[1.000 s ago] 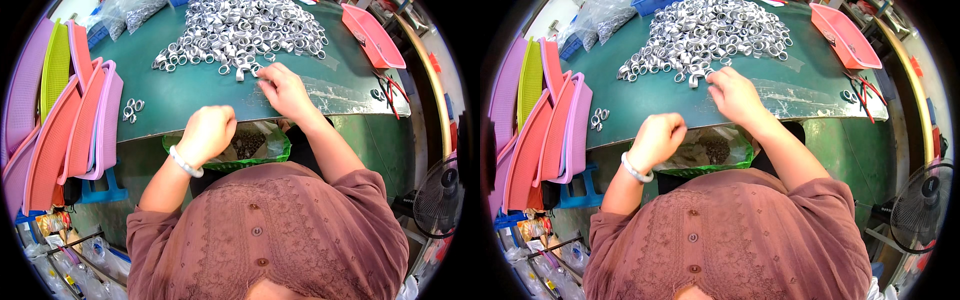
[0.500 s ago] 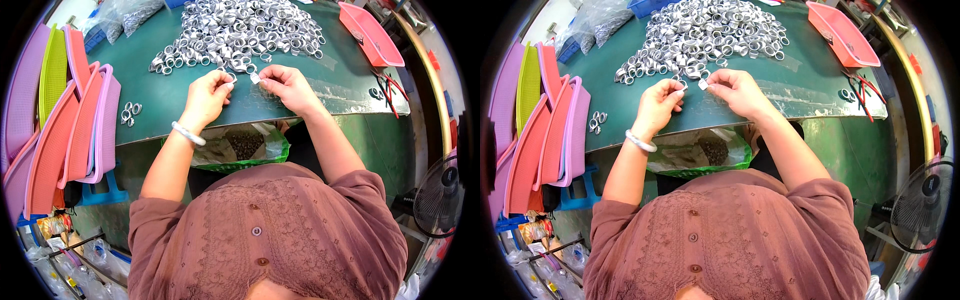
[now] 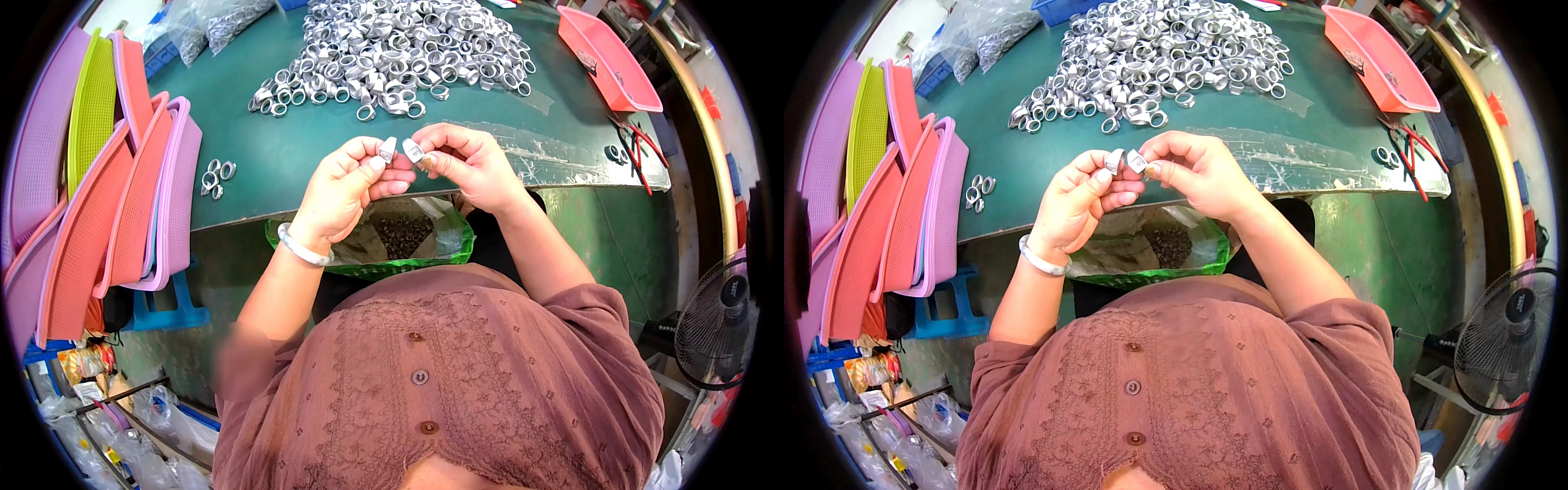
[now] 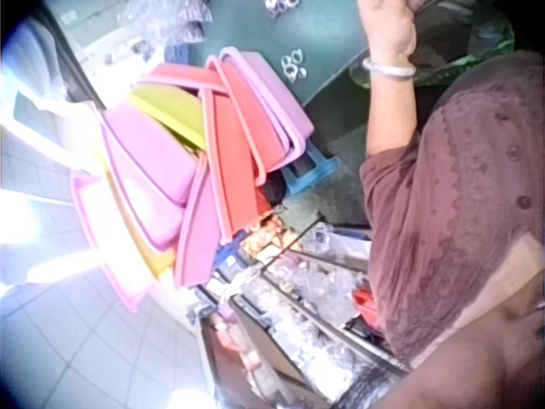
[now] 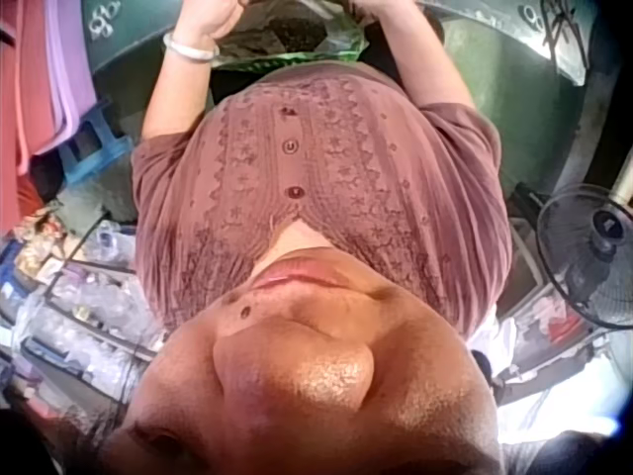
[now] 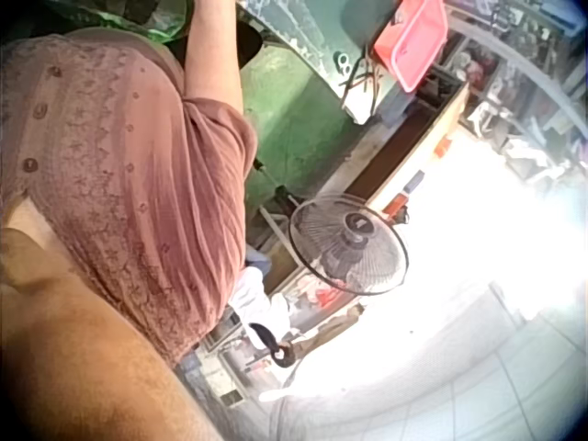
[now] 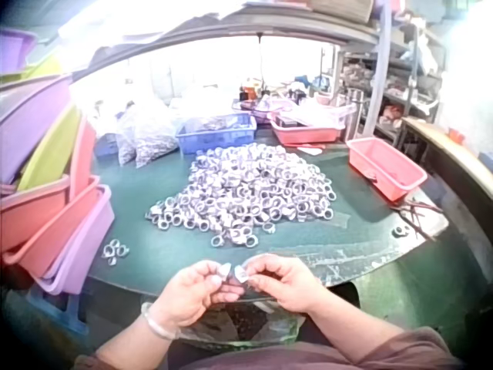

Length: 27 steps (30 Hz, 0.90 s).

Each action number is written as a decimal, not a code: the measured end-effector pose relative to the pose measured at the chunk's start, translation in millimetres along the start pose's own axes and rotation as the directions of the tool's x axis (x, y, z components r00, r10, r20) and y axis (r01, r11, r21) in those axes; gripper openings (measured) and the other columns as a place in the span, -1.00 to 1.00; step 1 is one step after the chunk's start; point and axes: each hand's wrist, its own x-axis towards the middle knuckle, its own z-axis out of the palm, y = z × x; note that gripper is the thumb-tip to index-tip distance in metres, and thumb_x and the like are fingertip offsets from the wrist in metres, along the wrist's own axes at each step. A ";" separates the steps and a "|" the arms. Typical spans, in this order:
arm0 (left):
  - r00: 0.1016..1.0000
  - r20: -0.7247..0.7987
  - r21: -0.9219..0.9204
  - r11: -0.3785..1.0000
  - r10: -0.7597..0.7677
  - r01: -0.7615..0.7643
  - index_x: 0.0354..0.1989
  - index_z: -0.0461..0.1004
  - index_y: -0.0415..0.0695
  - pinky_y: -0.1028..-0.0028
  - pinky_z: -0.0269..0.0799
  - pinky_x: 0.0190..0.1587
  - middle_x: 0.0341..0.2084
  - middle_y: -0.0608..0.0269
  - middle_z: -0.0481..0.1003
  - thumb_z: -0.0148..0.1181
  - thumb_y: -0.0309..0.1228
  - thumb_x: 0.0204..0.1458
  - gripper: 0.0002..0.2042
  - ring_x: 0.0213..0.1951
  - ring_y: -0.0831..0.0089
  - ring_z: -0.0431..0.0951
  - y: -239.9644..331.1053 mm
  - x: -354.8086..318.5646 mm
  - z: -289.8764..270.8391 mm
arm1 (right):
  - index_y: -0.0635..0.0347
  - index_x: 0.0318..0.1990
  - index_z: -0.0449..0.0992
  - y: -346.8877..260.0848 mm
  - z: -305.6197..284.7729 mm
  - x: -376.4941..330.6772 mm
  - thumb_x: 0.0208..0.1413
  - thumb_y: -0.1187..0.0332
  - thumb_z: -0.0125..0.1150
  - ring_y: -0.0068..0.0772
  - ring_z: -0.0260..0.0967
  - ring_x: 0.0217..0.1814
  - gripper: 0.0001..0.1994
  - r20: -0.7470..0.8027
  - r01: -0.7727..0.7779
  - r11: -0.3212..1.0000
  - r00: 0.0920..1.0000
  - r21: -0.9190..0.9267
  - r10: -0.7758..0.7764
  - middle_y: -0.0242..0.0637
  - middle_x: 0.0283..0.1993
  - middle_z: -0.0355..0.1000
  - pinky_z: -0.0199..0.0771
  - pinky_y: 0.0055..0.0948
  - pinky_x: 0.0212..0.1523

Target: The person repeatedly picks small metal rings and cylindrical caps from a pile on a green table, fits the caps onto the rings, and places the assembled units into a green mesh bag. The hands work continuously with the parts, handling them one at a time.

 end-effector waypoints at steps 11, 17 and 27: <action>0.999 -0.002 0.028 0.999 0.042 -0.042 -0.11 0.33 -0.26 0.43 0.48 -0.04 -0.16 0.12 0.45 -0.07 -0.52 0.18 -0.84 -0.11 0.36 0.52 -1.8 -18.5 1.7 | 0.25 -0.29 0.49 4.5 5.0 -5.4 -0.02 0.58 0.20 -0.43 0.42 -0.14 -0.88 0.063 0.282 0.906 0.959 -0.315 -0.276 -0.24 -0.15 0.45 0.43 -0.49 -0.13; 1.000 -0.015 0.063 0.998 0.007 -0.006 -0.13 0.34 -0.26 0.49 0.48 -0.09 -0.20 0.15 0.47 -0.07 -0.54 0.17 -0.86 -0.17 0.41 0.53 0.0 -27.9 0.5 | 0.25 -0.33 0.47 -3.7 6.4 -9.3 -0.06 0.58 0.21 -0.30 0.42 -0.17 -0.88 0.181 0.338 0.848 0.940 -0.408 -0.288 -0.21 -0.20 0.44 0.42 -0.44 -0.18; 0.993 0.118 0.977 0.181 0.004 -0.117 -0.33 0.48 -0.25 0.36 0.42 -0.38 -0.53 -0.02 0.49 0.18 -0.51 -0.09 -0.86 -0.48 0.14 0.52 -11.6 -38.9 -7.4 | 0.26 -0.22 0.45 -1.7 0.7 3.2 -0.03 0.51 0.17 -0.14 0.38 -0.20 -0.82 0.158 0.280 0.623 0.957 -0.731 -0.244 -0.15 -0.22 0.40 0.40 -0.34 -0.21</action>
